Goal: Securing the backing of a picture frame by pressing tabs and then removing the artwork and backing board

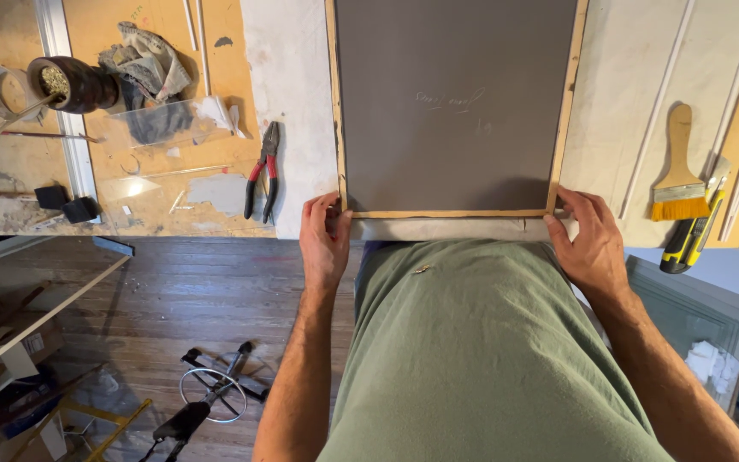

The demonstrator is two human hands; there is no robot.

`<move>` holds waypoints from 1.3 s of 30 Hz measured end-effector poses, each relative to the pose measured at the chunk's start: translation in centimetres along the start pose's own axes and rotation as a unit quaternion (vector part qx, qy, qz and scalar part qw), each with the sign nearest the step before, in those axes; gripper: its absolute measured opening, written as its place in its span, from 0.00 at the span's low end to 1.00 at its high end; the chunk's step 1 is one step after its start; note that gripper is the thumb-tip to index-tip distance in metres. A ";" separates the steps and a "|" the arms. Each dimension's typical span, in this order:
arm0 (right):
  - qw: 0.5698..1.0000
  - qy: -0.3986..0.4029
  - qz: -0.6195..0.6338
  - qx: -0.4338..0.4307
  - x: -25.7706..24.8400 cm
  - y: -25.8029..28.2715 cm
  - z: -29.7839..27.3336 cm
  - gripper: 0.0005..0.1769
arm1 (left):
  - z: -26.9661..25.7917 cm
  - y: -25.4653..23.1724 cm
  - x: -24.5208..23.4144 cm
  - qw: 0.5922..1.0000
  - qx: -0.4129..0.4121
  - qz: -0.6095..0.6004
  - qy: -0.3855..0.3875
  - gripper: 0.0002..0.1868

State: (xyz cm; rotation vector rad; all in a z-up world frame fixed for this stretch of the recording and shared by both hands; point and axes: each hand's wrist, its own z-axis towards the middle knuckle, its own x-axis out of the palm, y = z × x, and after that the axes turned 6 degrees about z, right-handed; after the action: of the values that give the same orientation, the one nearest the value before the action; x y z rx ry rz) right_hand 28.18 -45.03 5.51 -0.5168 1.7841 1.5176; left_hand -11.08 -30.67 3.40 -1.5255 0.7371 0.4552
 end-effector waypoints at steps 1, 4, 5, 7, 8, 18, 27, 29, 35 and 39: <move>1.000 0.001 0.000 0.000 0.0 0.2 0.2 0.21 | 0.1 0.0 0.0 1.000 -0.001 0.000 0.000 0.16; 1.000 0.000 0.009 0.008 0.1 0.5 0.6 0.19 | 0.5 0.2 0.0 1.000 -0.006 -0.015 -0.004 0.17; 1.000 0.003 0.013 0.014 0.1 0.3 0.6 0.17 | 0.6 0.2 0.0 1.000 -0.011 -0.019 -0.003 0.17; 1.000 0.006 0.014 0.024 0.2 0.2 0.6 0.14 | 0.6 0.6 0.1 1.000 -0.016 -0.025 0.001 0.17; 1.000 -0.001 0.022 0.022 0.1 0.2 0.7 0.11 | 0.6 0.9 0.2 1.000 -0.013 -0.017 0.001 0.18; 0.988 -0.010 -0.133 -0.075 1.0 0.3 2.5 0.06 | 0.9 1.2 0.4 1.000 -0.015 -0.023 0.001 0.16; 0.997 -0.005 -0.056 -0.057 0.2 2.2 7.1 0.09 | 0.6 1.3 0.4 1.000 -0.023 -0.014 -0.004 0.15; 0.999 0.008 -0.044 -0.023 -1.0 2.6 7.8 0.10 | 0.9 1.4 0.7 0.999 -0.034 -0.014 -0.003 0.16; 0.995 0.017 0.048 0.090 -0.5 -0.6 5.6 0.23 | 3.1 -0.7 0.9 0.998 -0.049 0.025 -0.002 0.21; 0.988 0.022 0.074 0.131 -0.9 3.3 5.7 0.24 | 4.5 -1.4 1.5 0.997 -0.060 0.053 0.004 0.25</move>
State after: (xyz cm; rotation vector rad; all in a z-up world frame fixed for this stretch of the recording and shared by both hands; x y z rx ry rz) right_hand 27.91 -38.96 8.17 -0.2945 2.0567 1.3490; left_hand -8.39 -26.49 2.98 -1.6061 0.8107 0.5815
